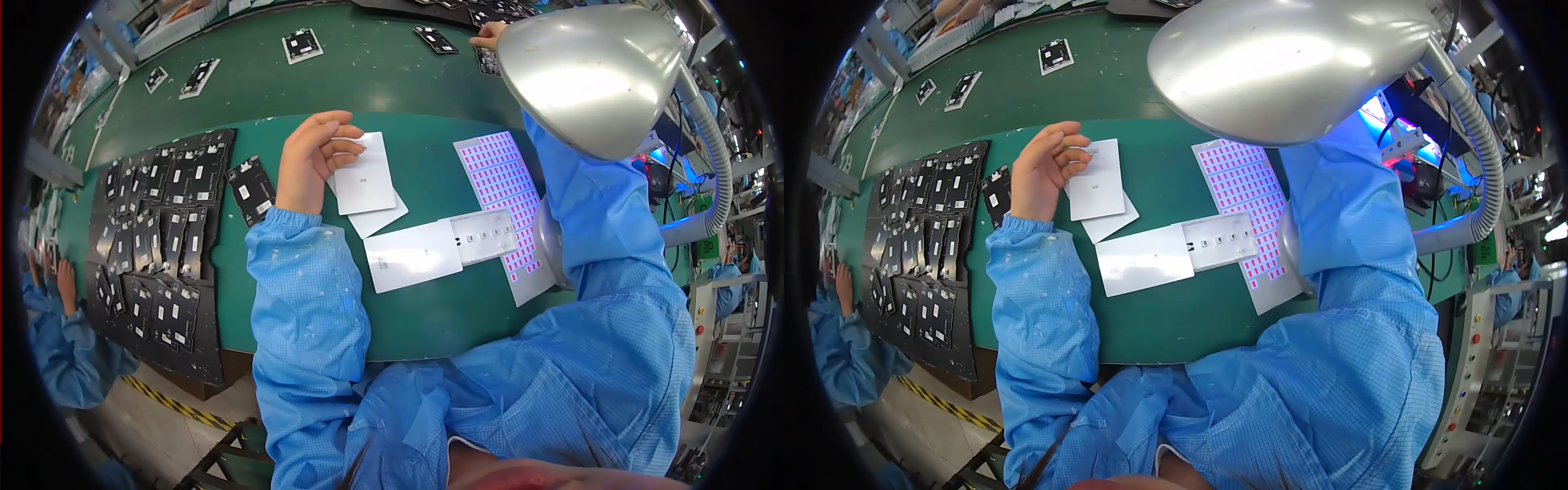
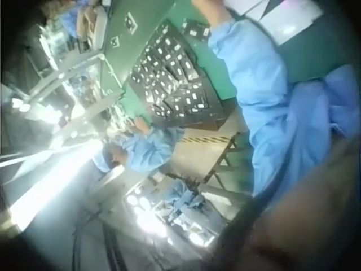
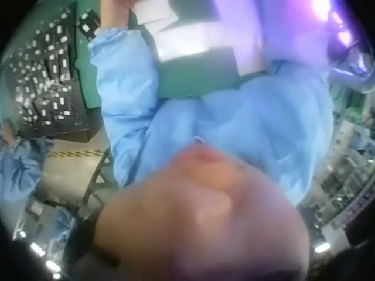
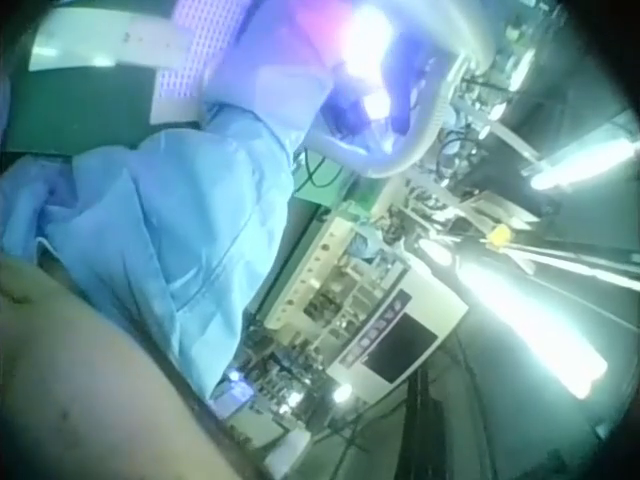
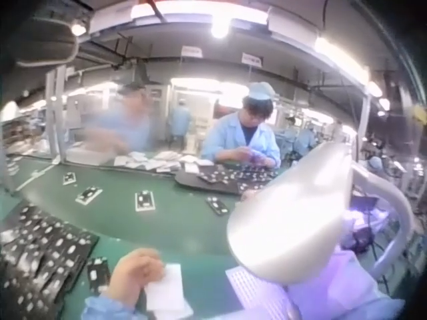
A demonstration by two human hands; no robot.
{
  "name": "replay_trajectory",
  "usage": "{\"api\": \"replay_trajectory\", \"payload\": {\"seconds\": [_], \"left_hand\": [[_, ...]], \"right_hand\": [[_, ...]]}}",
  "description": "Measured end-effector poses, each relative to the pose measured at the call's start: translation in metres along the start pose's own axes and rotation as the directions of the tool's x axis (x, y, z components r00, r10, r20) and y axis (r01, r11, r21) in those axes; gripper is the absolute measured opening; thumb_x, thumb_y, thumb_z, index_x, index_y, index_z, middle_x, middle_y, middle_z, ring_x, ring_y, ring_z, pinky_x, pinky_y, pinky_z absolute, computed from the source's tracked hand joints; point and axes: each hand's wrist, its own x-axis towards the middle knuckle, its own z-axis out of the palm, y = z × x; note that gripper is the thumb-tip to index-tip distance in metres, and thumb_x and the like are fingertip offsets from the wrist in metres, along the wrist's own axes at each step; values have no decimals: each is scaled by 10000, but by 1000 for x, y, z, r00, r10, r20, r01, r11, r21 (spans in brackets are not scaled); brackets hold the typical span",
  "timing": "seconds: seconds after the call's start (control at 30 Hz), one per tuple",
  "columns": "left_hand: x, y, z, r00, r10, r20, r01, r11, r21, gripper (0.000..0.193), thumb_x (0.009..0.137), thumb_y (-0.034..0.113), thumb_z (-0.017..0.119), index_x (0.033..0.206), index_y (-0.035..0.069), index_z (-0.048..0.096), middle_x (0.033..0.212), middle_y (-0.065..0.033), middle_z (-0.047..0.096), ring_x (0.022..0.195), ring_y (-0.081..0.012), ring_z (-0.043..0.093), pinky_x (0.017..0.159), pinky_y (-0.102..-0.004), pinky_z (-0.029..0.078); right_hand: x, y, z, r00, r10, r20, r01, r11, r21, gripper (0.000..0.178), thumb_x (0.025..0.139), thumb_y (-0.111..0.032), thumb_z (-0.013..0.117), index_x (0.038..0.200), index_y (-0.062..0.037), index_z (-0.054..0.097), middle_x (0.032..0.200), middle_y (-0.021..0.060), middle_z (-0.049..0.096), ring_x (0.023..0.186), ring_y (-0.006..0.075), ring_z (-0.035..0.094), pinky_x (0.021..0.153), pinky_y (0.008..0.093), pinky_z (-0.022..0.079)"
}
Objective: Inspecting circuit boards and applying labels or stickers at a manual assembly station.
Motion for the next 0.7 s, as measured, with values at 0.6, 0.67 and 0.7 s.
{"api": "replay_trajectory", "payload": {"seconds": [0.6,0.67,0.7], "left_hand": [[5,2,-1,988,83,-129,-90,995,-52,229,794,173,512,924,-6,574,771,-87,604,664,-153,579,637,-251,463],[6,-1,-1,991,72,-112,-75,997,-26,232,818,178,484,941,-6,553,781,-94,603,670,-157,585,633,-249,474],[7,-1,1,992,75,-103,-77,997,-21,232,818,178,484,941,-6,553,781,-94,603,670,-157,585,633,-249,474]], "right_hand": [[205,96,43,997,-50,57,65,950,-305,704,657,-270,762,1181,43,411,901,130,604,764,172,596,698,274,475],[224,94,63,969,-53,-243,-28,947,-319,800,663,-374,742,1217,88,395,775,149,642,629,191,631,638,270,496],[227,101,64,966,-56,-252,-28,947,-319,800,663,-374,742,1217,88,395,775,149,642,629,191,631,638,270,496]]}}
